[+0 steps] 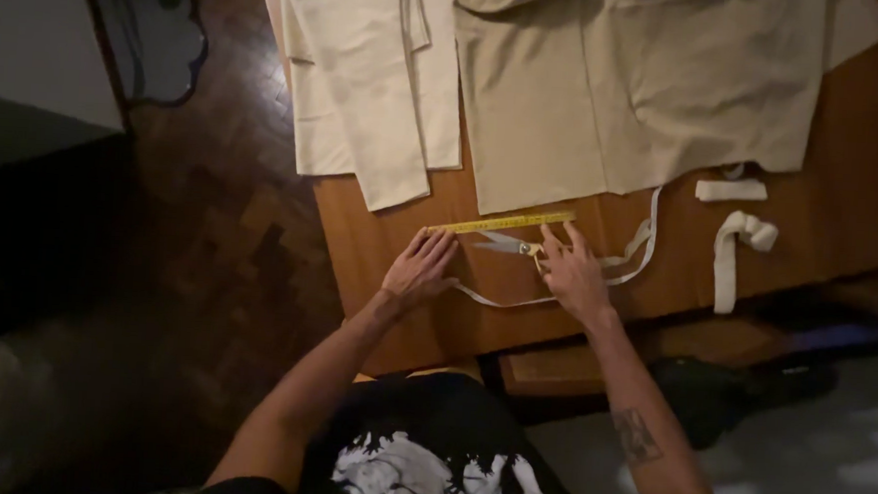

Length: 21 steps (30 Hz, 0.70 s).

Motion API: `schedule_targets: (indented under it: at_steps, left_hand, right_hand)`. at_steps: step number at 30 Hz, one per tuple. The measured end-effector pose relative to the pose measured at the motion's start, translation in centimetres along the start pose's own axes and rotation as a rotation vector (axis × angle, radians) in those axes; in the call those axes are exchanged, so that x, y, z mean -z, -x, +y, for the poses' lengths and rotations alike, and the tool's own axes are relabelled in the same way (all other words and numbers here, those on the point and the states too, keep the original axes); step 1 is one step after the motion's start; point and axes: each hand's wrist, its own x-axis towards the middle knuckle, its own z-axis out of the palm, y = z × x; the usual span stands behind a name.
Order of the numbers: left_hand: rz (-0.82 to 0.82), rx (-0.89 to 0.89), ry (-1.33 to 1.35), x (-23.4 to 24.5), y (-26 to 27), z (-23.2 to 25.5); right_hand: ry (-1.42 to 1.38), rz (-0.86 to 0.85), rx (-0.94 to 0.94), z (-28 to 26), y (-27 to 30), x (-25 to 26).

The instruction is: Measuring and cutting pieces of fabric using a measuring tape and scissors.

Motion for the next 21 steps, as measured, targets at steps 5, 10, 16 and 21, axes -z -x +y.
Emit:
schedule_targets:
  at_steps: [5, 10, 16, 21]
  left_hand:
    - [0.053, 0.132, 0.054, -2.3, -0.6, 1.9]
    - [0.100, 0.147, 0.108, -2.5, -1.6, 2.3]
    - [0.069, 0.155, 0.059, -2.4, -3.0, 1.4]
    - [0.091, 0.140, 0.069, -2.6, -3.5, 2.3]
  right_hand:
    - [-0.014, 0.074, 0.011, 1.2, -0.2, -0.6]
    - [-0.060, 0.083, -0.064, 2.2, -0.2, -0.8]
    - [-0.030, 0.094, -0.077, 4.3, -1.4, -1.6]
    - [0.013, 0.091, -0.055, 5.1, -1.3, -0.7]
